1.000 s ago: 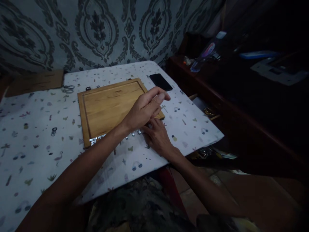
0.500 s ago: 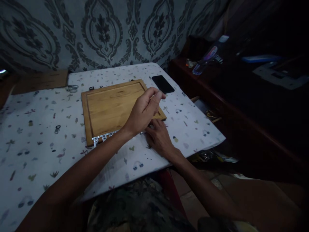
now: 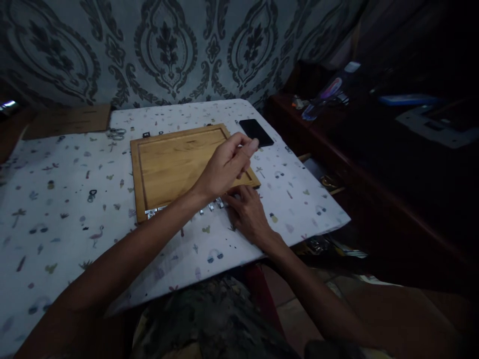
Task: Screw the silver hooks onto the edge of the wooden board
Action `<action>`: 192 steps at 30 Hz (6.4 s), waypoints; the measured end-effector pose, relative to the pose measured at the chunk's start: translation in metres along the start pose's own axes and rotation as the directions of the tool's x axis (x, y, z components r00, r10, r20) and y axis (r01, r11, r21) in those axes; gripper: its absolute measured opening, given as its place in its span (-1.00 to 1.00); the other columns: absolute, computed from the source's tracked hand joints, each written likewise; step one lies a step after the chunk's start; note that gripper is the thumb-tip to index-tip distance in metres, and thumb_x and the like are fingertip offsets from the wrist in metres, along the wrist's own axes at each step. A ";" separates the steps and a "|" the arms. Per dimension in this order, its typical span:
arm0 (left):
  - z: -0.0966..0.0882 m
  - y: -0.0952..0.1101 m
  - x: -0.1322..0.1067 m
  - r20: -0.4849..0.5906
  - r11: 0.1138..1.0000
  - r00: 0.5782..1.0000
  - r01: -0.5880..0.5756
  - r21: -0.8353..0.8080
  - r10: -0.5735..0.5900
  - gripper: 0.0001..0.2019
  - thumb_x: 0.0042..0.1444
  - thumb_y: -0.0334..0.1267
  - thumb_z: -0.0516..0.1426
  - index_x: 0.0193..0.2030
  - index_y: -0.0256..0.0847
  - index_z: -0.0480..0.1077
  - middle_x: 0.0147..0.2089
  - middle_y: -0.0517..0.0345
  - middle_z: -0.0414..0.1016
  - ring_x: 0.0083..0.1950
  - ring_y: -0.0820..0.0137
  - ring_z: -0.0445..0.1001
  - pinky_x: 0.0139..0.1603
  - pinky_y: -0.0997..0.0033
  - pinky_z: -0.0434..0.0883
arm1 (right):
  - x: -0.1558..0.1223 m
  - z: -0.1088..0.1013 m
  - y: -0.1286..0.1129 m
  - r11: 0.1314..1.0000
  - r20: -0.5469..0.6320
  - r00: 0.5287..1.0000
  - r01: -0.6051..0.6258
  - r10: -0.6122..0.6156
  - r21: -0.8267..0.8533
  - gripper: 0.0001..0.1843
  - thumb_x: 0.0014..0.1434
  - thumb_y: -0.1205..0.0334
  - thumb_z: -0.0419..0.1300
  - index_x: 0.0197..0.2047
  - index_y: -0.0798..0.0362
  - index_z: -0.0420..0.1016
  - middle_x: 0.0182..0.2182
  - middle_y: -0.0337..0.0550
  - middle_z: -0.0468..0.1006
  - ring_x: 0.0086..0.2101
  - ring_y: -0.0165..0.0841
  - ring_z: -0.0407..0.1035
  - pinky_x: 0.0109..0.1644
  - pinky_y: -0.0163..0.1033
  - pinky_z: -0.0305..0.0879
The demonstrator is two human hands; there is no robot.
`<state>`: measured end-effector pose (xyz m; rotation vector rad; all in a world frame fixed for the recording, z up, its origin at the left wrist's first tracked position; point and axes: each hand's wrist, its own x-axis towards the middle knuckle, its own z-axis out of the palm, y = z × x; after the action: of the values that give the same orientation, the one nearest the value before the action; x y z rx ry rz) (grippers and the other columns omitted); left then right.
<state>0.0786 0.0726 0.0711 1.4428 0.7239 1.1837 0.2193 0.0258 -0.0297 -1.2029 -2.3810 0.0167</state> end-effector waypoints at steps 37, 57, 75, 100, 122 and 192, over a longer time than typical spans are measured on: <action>-0.038 0.022 -0.019 0.257 0.845 0.951 -0.278 0.456 0.174 -0.85 0.34 -0.25 0.02 -0.02 -0.17 0.33 -0.26 0.16 0.45 -0.25 0.41 0.45 -0.22 0.39 0.34 | 0.000 0.003 0.000 1.000 -0.034 0.999 0.002 -0.002 0.003 -0.65 0.22 0.43 0.13 0.01 0.01 0.60 -0.15 0.02 0.49 -0.13 -0.13 0.28 -0.10 -0.03 0.24; -0.043 0.018 -0.019 0.223 0.740 0.951 -0.308 0.598 0.216 -0.92 0.31 -0.27 0.07 -0.11 -0.18 0.33 -0.34 0.23 0.41 -0.34 0.44 0.37 -0.29 0.44 0.25 | -0.001 0.001 0.000 1.000 -0.004 1.000 -0.024 0.024 0.020 -0.54 0.23 0.48 0.09 0.10 -0.04 0.58 -0.13 0.03 0.50 -0.13 -0.15 0.32 -0.08 -0.03 0.27; -0.043 0.012 -0.018 0.233 0.733 0.950 -0.310 0.606 0.209 -0.92 0.29 -0.29 0.06 -0.11 -0.18 0.32 -0.33 0.22 0.44 -0.33 0.41 0.40 -0.27 0.43 0.27 | 0.000 -0.002 -0.001 1.000 0.006 1.000 -0.018 0.018 -0.013 -0.57 0.25 0.45 0.11 0.11 -0.06 0.57 -0.15 0.02 0.48 -0.15 -0.16 0.28 -0.11 -0.06 0.23; -0.018 -0.011 -0.021 0.115 0.980 0.987 -0.126 0.155 0.108 -0.67 0.38 0.05 -0.03 -0.30 -0.13 0.13 -0.43 0.28 0.08 -0.41 0.46 0.14 -0.32 0.40 0.22 | 0.000 -0.001 -0.001 1.000 -0.005 1.000 0.003 -0.003 -0.008 -0.61 0.23 0.45 0.13 0.05 0.00 0.61 -0.15 0.05 0.47 -0.14 -0.13 0.26 -0.10 -0.03 0.24; -0.021 0.001 -0.020 0.034 0.964 0.983 -0.181 0.197 0.178 -0.89 0.38 -0.25 -0.05 -0.16 -0.16 0.25 -0.37 0.23 0.28 -0.33 0.45 0.32 -0.20 0.39 0.30 | 0.000 -0.002 -0.002 1.000 0.020 1.000 -0.017 0.017 0.004 -0.56 0.23 0.45 0.11 0.11 -0.01 0.58 -0.14 0.04 0.46 -0.13 -0.12 0.25 -0.11 -0.03 0.22; -0.015 -0.002 -0.020 0.094 0.989 0.986 -0.142 0.044 0.138 -0.92 0.30 -0.33 -0.06 -0.14 -0.14 0.23 -0.49 0.32 0.06 -0.48 0.45 0.08 -0.40 0.35 0.15 | 0.000 -0.002 -0.001 0.999 0.029 0.999 -0.033 0.032 0.031 -0.56 0.22 0.44 0.13 0.10 -0.07 0.57 -0.12 0.01 0.46 -0.10 -0.12 0.26 -0.06 -0.01 0.22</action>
<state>0.0584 0.0606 0.0631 1.6004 0.6013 1.2058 0.2196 0.0245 -0.0275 -1.2342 -2.3767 0.0815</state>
